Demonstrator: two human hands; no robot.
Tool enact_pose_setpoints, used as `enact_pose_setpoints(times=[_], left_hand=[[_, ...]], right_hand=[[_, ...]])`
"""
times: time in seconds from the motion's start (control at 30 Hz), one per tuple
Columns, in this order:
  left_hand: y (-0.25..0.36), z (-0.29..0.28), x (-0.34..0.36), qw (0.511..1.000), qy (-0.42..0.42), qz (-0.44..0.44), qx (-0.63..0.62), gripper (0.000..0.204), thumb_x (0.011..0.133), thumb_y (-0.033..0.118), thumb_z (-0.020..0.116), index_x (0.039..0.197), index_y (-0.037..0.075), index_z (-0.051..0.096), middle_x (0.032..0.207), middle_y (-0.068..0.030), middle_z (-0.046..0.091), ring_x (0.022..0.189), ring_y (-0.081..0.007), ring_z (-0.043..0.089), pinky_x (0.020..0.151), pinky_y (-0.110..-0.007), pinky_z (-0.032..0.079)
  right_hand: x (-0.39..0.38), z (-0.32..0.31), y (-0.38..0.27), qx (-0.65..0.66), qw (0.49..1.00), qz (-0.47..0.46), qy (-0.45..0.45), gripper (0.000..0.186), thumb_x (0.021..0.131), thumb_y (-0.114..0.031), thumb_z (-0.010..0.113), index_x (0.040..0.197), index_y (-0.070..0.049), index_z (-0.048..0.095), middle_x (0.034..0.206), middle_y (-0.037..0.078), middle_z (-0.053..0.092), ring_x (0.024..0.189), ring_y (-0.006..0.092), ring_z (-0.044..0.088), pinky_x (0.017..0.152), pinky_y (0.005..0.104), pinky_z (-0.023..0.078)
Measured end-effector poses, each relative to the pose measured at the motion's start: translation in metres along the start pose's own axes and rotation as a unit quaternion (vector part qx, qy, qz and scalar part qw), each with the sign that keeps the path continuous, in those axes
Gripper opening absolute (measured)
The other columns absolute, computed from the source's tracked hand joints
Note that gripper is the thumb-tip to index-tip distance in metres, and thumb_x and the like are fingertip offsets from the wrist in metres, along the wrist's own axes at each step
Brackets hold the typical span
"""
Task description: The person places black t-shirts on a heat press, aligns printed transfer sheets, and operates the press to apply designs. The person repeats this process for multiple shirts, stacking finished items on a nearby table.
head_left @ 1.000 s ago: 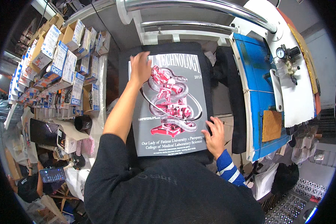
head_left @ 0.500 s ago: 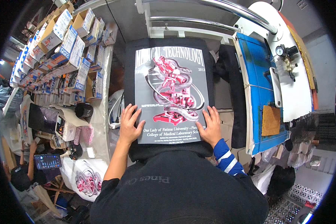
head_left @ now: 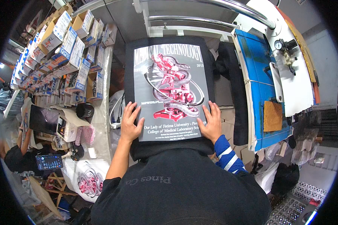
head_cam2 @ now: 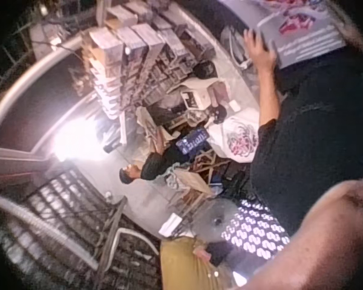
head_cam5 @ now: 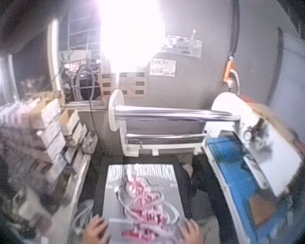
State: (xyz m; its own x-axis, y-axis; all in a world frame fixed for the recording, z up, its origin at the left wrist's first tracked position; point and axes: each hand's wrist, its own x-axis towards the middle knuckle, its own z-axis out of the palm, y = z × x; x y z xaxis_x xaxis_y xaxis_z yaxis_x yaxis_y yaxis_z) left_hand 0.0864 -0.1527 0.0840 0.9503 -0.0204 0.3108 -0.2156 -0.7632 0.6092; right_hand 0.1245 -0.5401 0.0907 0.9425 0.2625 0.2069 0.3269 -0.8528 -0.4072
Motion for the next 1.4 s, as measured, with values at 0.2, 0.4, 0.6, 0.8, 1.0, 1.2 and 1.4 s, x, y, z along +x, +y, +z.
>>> enact_pose_setpoints(times=[0.2,0.4,0.6,0.8,1.0,1.2,1.4], left_hand=[[-0.005,0.003,-0.002,1.0,0.005,-0.004,-0.004,0.051,0.08,0.01,0.077,0.13,0.001,0.068,0.146,-0.0196,0.058,0.145,-0.0421,0.046,0.12,-0.051,0.037],[-0.003,0.003,0.0,1.0,0.005,0.002,0.003,0.051,0.08,0.01,0.077,0.13,0.0,0.068,0.146,-0.02,0.058,0.144,-0.0427,0.047,0.12,-0.051,0.038],[-0.004,0.005,0.001,1.0,-0.008,-0.009,-0.014,0.05,0.084,0.011,0.075,0.132,-0.001,0.068,0.147,-0.0219,0.057,0.147,-0.0428,0.044,0.121,-0.051,0.035],[-0.006,0.007,0.0,1.0,0.005,-0.003,0.0,0.052,0.081,0.009,0.077,0.131,0.0,0.068,0.146,-0.0205,0.058,0.144,-0.0425,0.047,0.12,-0.05,0.038],[-0.006,0.006,-0.001,1.0,0.008,-0.004,0.006,0.052,0.08,0.009,0.077,0.13,0.0,0.068,0.145,-0.0205,0.059,0.144,-0.042,0.047,0.12,-0.05,0.039],[0.001,0.003,0.009,0.999,-0.014,-0.024,0.043,0.048,0.079,0.017,0.076,0.125,0.006,0.068,0.136,-0.0165,0.06,0.138,-0.0394,0.049,0.12,-0.062,0.028],[-0.067,0.008,0.106,0.996,0.088,-0.031,0.016,0.008,0.083,0.015,0.072,0.085,0.007,0.071,0.101,-0.0118,0.067,0.098,-0.0335,0.063,0.088,-0.048,0.049]], right_hand=[[0.002,-0.001,0.0,0.0,1.0,0.0,0.002,0.063,0.087,-0.033,0.076,0.142,-0.007,0.061,0.156,0.019,0.047,0.147,0.0435,0.037,0.119,0.0527,0.036],[0.002,-0.001,0.0,-0.007,1.0,0.002,0.001,0.062,0.088,-0.034,0.075,0.142,-0.008,0.062,0.156,0.019,0.047,0.146,0.0435,0.037,0.12,0.0524,0.036],[0.002,0.0,0.003,-0.006,1.0,0.004,-0.006,0.062,0.088,-0.035,0.074,0.143,-0.008,0.061,0.156,0.019,0.046,0.147,0.0435,0.037,0.12,0.0528,0.035],[0.002,0.002,0.006,-0.009,1.0,0.003,-0.002,0.061,0.089,-0.034,0.075,0.142,-0.008,0.062,0.156,0.019,0.046,0.147,0.0435,0.036,0.121,0.0531,0.034],[0.002,0.004,0.006,-0.007,1.0,0.001,-0.007,0.062,0.089,-0.034,0.075,0.143,-0.007,0.061,0.157,0.019,0.045,0.147,0.0435,0.035,0.121,0.0531,0.034],[0.006,-0.003,0.0,-0.01,1.0,0.022,-0.019,0.06,0.086,-0.033,0.076,0.14,-0.01,0.062,0.153,0.018,0.048,0.145,0.043,0.037,0.116,0.057,0.034],[0.109,0.001,0.041,0.005,0.994,0.026,0.102,0.014,0.086,-0.02,0.075,0.089,-0.007,0.071,0.115,0.013,0.067,0.113,0.035,0.061,0.1,0.052,0.045]])
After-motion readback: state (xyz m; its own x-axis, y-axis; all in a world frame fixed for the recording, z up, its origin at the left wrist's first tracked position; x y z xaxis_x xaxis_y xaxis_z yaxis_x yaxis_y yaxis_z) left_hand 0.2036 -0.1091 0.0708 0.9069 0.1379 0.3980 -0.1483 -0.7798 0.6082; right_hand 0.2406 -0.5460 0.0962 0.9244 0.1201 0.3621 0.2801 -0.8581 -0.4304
